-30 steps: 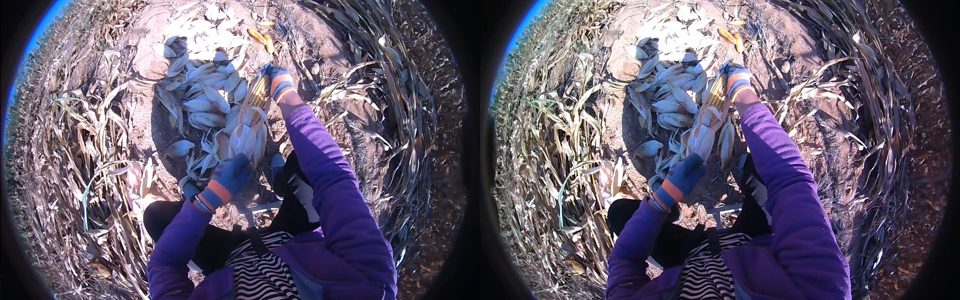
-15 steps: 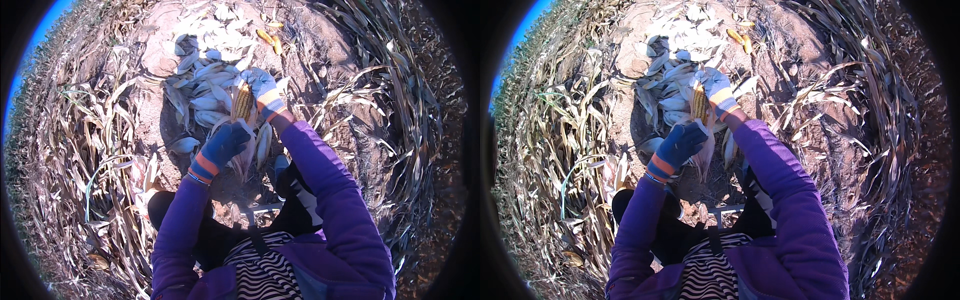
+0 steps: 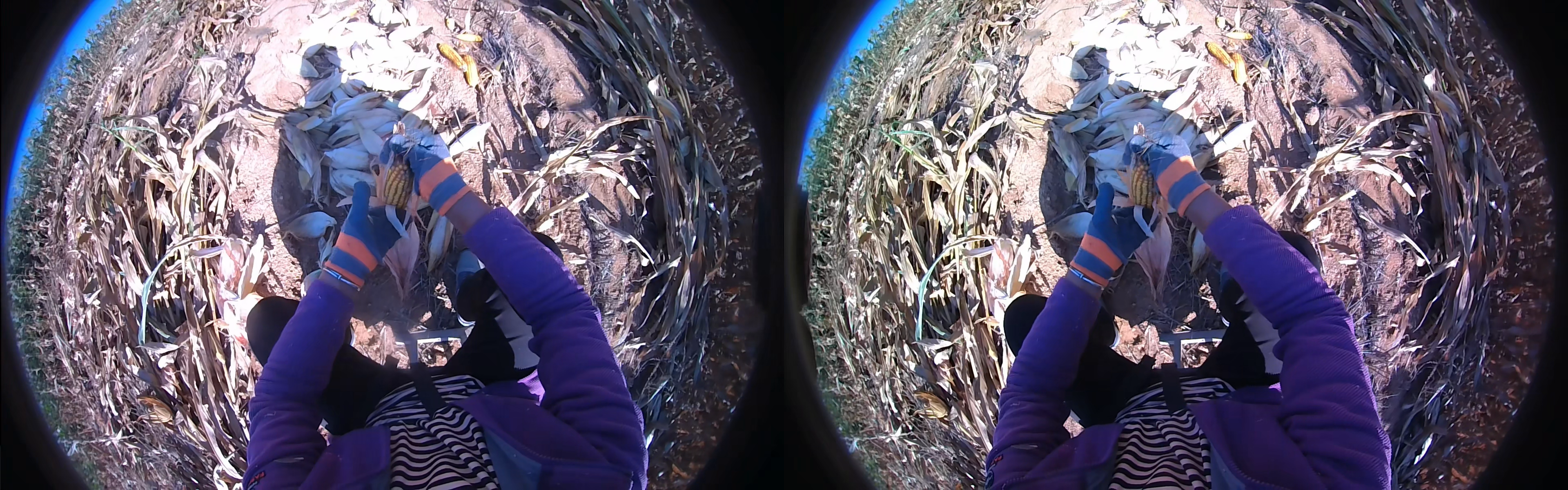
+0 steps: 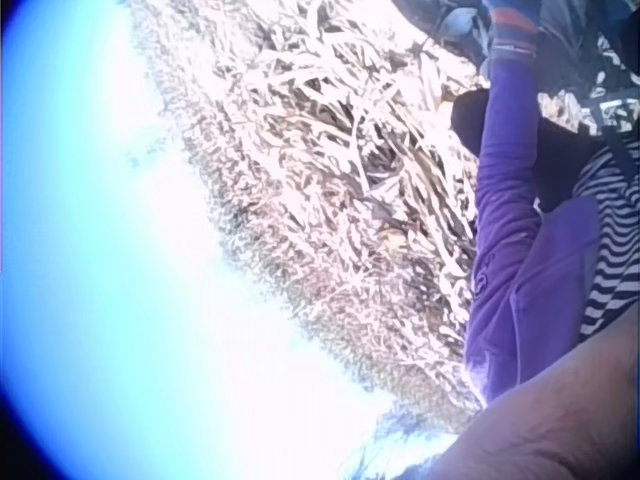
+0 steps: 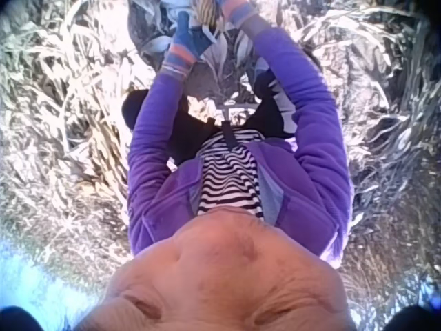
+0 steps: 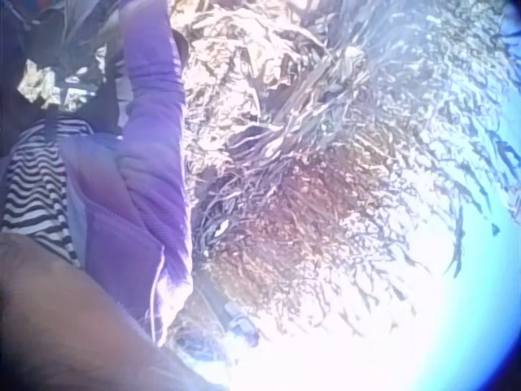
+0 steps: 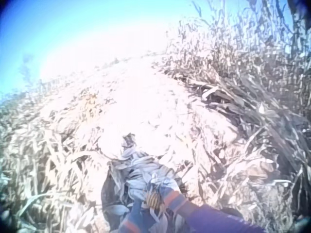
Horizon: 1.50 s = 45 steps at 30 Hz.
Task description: The person sits on the ground in a cornfield and husks corn cobs by hand, removing the dried husks and placing the shucked cobs aside. The person handles multiple corn cobs one at a time, peeling back the husks and discarding them on the ground.
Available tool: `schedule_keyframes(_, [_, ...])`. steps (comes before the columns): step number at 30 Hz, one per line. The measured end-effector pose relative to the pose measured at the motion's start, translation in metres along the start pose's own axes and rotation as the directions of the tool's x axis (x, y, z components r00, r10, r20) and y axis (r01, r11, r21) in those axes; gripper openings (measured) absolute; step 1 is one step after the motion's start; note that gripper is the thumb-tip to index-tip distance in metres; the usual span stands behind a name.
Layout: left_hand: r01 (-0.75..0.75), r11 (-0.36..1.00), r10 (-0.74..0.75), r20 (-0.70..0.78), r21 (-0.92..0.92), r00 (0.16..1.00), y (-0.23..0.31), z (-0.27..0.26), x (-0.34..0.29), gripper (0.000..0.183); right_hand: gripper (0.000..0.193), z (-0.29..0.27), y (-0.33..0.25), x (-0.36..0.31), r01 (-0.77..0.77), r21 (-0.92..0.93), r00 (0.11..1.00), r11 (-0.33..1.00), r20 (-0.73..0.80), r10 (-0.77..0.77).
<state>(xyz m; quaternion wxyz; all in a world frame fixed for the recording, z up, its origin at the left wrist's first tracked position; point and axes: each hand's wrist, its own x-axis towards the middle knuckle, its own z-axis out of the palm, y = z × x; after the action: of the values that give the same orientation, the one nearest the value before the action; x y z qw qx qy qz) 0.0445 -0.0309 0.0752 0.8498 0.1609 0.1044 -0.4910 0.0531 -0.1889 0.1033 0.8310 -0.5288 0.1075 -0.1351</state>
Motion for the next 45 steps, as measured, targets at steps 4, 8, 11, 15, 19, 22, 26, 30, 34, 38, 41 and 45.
schedule_keyframes(4, [-0.128,0.992,0.127,-0.086,-0.014,0.988,-0.001,-0.003,0.006,0.073,0.013,0.004,0.004,-0.004,0.110,-0.066,0.991,0.992,0.081,-0.104])
schedule_keyframes(8, [-0.193,0.974,0.188,0.054,0.115,0.981,0.009,-0.008,0.009,0.069,0.011,0.008,0.013,-0.011,-0.148,0.288,0.988,0.946,0.078,0.131])
schedule_keyframes(11, [-0.139,0.985,0.135,0.045,0.101,0.990,0.013,-0.009,0.008,0.062,0.013,0.003,0.014,-0.004,-0.190,0.313,0.980,0.931,0.115,0.162])
schedule_keyframes(15, [-0.204,0.923,0.213,0.011,0.327,0.977,0.004,-0.010,0.002,0.047,0.015,0.001,0.008,-0.007,-0.261,0.366,0.963,0.893,0.161,0.215])
schedule_keyframes(19, [-0.205,0.894,0.217,0.014,0.399,0.976,0.000,-0.003,-0.001,0.045,0.015,0.006,-0.001,-0.016,-0.315,0.367,0.948,0.875,0.170,0.270])
schedule_keyframes(22, [-0.219,0.823,0.276,-0.033,0.524,0.961,0.000,-0.004,0.000,0.051,0.015,0.004,-0.010,-0.011,-0.276,0.304,0.961,0.912,0.104,0.257])
schedule_keyframes(26, [-0.147,0.506,0.319,-0.026,0.850,0.947,0.002,-0.020,0.014,0.064,0.011,-0.043,-0.025,0.028,0.414,-0.654,0.910,0.634,0.266,-0.319])
schedule_keyframes(30, [-0.159,0.240,0.334,0.072,0.958,0.940,-0.004,-0.065,0.015,0.081,0.038,-0.072,-0.056,0.044,0.255,-0.957,0.900,0.139,0.182,-0.397])
schedule_keyframes(34, [-0.312,0.380,0.267,0.220,0.871,0.938,-0.025,-0.043,0.014,0.086,0.030,-0.129,-0.061,0.061,0.142,-0.953,0.890,0.268,0.004,-0.457])
schedule_keyframes(38, [-0.196,0.440,0.134,0.152,0.876,0.979,-0.033,-0.017,0.004,0.078,0.015,-0.152,-0.044,0.079,0.323,-0.823,0.798,0.467,-0.028,-0.602])
schedule_keyframes(41, [0.033,0.497,0.067,-0.076,0.867,0.995,-0.022,-0.019,-0.016,0.064,0.022,-0.075,-0.059,0.051,0.242,-0.142,0.958,0.960,-0.120,-0.259])
schedule_keyframes(45, [0.051,0.634,0.035,-0.094,0.772,0.995,-0.027,-0.006,-0.022,0.048,0.039,-0.042,-0.075,0.035,0.064,-0.142,0.991,0.988,-0.109,-0.080])
